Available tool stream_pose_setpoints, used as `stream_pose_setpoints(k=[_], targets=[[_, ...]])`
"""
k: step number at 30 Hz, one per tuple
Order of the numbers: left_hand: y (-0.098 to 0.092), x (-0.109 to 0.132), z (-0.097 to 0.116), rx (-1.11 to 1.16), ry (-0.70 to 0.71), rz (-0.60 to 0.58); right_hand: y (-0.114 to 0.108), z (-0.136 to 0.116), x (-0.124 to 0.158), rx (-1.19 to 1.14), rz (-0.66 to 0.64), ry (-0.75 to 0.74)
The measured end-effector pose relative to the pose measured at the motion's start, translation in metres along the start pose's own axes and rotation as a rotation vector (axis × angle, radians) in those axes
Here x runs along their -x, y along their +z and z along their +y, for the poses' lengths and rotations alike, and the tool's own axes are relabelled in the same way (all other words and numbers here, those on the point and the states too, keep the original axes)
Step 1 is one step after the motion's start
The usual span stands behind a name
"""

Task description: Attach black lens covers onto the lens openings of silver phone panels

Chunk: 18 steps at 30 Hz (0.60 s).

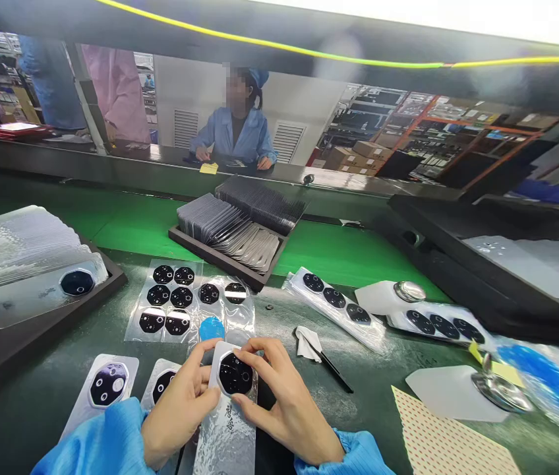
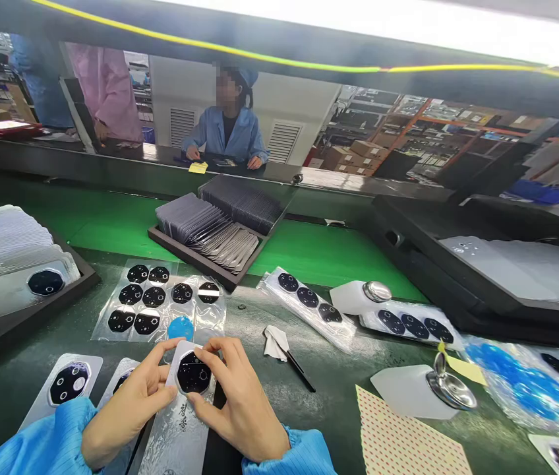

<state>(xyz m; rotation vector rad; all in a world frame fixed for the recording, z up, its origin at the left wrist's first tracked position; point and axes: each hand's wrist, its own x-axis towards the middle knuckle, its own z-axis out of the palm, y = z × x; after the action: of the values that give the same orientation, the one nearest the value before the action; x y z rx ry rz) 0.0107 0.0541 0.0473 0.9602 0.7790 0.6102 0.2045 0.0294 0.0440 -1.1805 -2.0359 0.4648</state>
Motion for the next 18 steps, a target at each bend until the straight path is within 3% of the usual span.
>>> stream_pose_setpoints(k=[6,13,18], targets=[[0.0,0.003,-0.001,-0.029,-0.009,-0.011,0.0,0.001,0.0,0.015,-0.01,0.002],[0.007,0.009,0.009,-0.324,-0.017,0.105,0.0,-0.003,0.002,0.043,-0.017,0.009],[0.008,0.009,0.0,-0.424,0.021,0.173,0.0,-0.007,0.0,0.065,-0.016,0.011]])
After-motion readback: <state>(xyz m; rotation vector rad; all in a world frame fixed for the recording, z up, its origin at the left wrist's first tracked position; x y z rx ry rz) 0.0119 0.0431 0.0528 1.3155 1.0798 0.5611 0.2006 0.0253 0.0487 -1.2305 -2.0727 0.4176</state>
